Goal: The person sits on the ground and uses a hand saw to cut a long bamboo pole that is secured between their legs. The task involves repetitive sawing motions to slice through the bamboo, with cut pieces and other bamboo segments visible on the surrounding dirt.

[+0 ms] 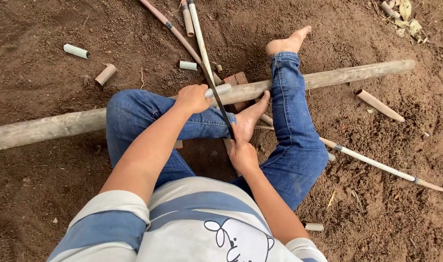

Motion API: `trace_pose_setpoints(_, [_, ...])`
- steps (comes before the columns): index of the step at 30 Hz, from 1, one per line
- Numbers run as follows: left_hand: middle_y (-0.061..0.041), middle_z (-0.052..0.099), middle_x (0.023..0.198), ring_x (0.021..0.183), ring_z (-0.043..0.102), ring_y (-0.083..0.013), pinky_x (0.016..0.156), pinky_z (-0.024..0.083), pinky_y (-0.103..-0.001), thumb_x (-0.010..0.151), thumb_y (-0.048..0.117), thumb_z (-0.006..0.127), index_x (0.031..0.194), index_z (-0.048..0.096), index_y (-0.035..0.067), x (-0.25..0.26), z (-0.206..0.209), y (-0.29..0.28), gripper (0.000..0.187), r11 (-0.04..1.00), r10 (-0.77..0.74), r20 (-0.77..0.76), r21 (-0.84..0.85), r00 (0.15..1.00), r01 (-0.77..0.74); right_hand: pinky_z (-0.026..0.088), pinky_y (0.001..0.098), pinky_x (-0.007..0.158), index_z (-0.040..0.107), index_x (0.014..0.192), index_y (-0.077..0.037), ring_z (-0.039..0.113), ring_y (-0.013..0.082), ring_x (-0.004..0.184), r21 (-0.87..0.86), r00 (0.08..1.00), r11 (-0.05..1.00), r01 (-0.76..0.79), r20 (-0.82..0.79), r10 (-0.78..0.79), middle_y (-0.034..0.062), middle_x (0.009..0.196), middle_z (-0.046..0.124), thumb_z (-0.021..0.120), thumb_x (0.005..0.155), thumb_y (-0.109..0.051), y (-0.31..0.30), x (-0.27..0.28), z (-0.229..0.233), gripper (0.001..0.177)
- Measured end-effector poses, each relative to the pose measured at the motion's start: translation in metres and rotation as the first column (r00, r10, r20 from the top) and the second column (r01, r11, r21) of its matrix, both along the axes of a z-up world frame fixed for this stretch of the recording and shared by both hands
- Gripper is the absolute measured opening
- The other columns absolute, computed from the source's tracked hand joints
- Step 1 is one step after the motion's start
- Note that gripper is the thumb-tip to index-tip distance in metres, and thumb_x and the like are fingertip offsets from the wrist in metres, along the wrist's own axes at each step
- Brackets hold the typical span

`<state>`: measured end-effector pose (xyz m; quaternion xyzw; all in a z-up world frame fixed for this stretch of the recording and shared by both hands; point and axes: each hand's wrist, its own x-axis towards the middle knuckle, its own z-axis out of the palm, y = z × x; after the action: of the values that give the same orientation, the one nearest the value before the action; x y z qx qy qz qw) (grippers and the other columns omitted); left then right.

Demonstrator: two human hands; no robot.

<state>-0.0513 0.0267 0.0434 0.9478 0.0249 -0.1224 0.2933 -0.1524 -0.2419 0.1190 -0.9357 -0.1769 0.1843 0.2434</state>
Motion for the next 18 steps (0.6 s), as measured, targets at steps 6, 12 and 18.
trace_pose_setpoints(6, [-0.019, 0.073, 0.085, 0.083, 0.074, -0.0381, 0.072, 0.058, -0.049, 0.108, 0.041, 0.042, 0.100, 0.074, 0.004, 0.013, -0.012, -0.016, 0.050, 0.980, 0.163, 0.033, -0.125, 0.986, -0.158, 0.061, 0.0646, 0.078, 0.025, 0.172, -0.022, 0.073, 0.0568, 0.091, -0.145, 0.999, 0.988, -0.042, -0.008, 0.042, 0.0386, 0.104, 0.074, 0.044, 0.111, -0.020, 0.013, 0.008, 0.015, 0.064])
trace_pose_setpoints(12, [-0.020, 0.074, 0.080, 0.080, 0.075, -0.0392, 0.070, 0.060, -0.050, 0.111, 0.039, 0.031, 0.094, 0.076, 0.002, 0.020, -0.015, -0.025, 0.061, 0.973, 0.221, -0.029, -0.063, 0.975, -0.223, 0.063, 0.0515, 0.063, 0.022, 0.174, -0.023, 0.075, 0.0470, 0.075, -0.166, 0.996, 0.982, -0.086, -0.029, 0.083, 0.0315, 0.096, 0.076, 0.042, 0.110, -0.017, 0.007, 0.018, -0.001, 0.068])
trace_pose_setpoints(18, [-0.018, 0.076, 0.078, 0.076, 0.076, -0.0364, 0.065, 0.061, -0.047, 0.110, 0.035, 0.032, 0.091, 0.079, 0.003, 0.025, -0.015, -0.026, 0.060, 0.960, 0.271, -0.080, -0.053, 0.959, -0.275, 0.059, 0.0410, 0.051, 0.026, 0.173, -0.016, 0.071, 0.0370, 0.059, -0.247, 0.990, 0.959, -0.139, -0.036, 0.135, 0.0258, 0.081, 0.075, 0.043, 0.108, -0.014, 0.014, 0.019, 0.013, 0.068])
